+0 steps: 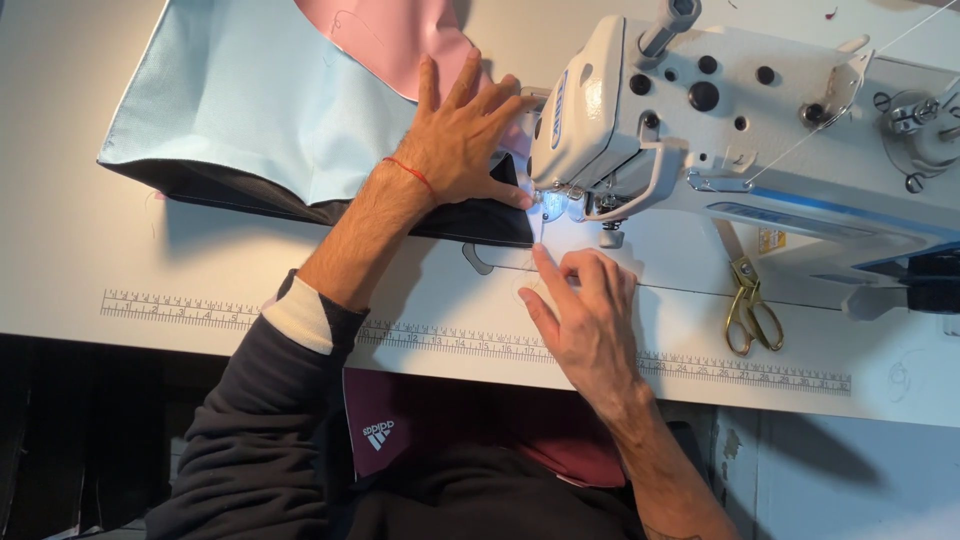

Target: Sew pieces of leather together to assemble a bag using a sewing machine and scissors.

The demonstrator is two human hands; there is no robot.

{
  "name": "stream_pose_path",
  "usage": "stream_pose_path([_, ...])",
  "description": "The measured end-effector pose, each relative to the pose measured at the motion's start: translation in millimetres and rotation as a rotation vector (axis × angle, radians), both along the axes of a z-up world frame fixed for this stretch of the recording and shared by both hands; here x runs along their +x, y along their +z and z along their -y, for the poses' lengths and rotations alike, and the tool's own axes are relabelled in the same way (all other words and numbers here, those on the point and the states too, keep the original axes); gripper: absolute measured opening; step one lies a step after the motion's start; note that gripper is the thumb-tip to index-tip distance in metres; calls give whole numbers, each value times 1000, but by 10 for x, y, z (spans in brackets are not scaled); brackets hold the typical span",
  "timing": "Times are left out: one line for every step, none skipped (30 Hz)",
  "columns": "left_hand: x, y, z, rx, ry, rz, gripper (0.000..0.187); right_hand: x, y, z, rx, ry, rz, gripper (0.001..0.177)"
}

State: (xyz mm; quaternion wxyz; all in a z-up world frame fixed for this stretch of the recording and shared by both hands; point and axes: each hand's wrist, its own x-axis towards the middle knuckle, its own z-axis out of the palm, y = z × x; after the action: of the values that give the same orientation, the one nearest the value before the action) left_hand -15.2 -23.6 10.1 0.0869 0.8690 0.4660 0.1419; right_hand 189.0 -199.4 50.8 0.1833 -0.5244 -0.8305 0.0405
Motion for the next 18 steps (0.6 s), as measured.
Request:
stream_pose_path([-1,-18,0,0,-1,1,126,5,3,13,0,-1,1,51])
stream_pose_path([-14,-30,-13,7,8,-7,124,5,3,5,0,-5,-39,51])
stream_pose_path([-30,-44,-26,13,16,-14,122,3,2,-3,0,-10,-78,52])
stream_pose_path([-43,-62,-20,11,22,-13,122,-11,15,0,-2,-4,-77,52])
stream_pose_path([-54,-83,-15,22,6,16,122,-23,26,2,15,-1,-46,56])
stream_pose_path([-49,-105,-15,33,-17,46,122,-32,36,13,32,-5,-14,60])
stream_pose_path([-48,-117,-11,31,-18,47,122,-35,40,18,30,-5,-13,60])
stream_pose_path([-53,-119,-27,40,-29,52,114,-44,42,6,18,-1,11,59])
stream_pose_path([-58,-122,-44,49,-40,57,107,-54,43,-7,7,2,36,59])
stream_pose_path([-67,-110,-41,46,-35,56,107,-58,38,-8,5,8,35,59])
stream_pose_path([-74,-100,-37,54,-50,77,104,-62,30,-6,1,7,40,58])
stream_pose_path([-67,-98,-20,59,-70,99,100,-59,23,17,-6,2,46,57])
stream_pose_path([-80,-116,-18,53,-70,100,100,-65,13,20,-12,2,47,57])
stream_pose_path([-83,-122,-47,64,-80,94,97,-72,4,10,0,-7,66,58])
stream_pose_path([-84,-124,-77,76,-90,88,93,-77,-2,-1,12,-16,85,59])
stream_pose_path([-80,-137,-92,77,-95,88,93,-75,-3,-9,13,-21,85,59])
stream_pose_path([-80,-148,-105,103,-105,133,95,-76,-3,-15,7,-23,82,60])
stream_pose_path([-94,-160,-108,128,-109,176,97,-80,-3,-24,0,-19,79,60])
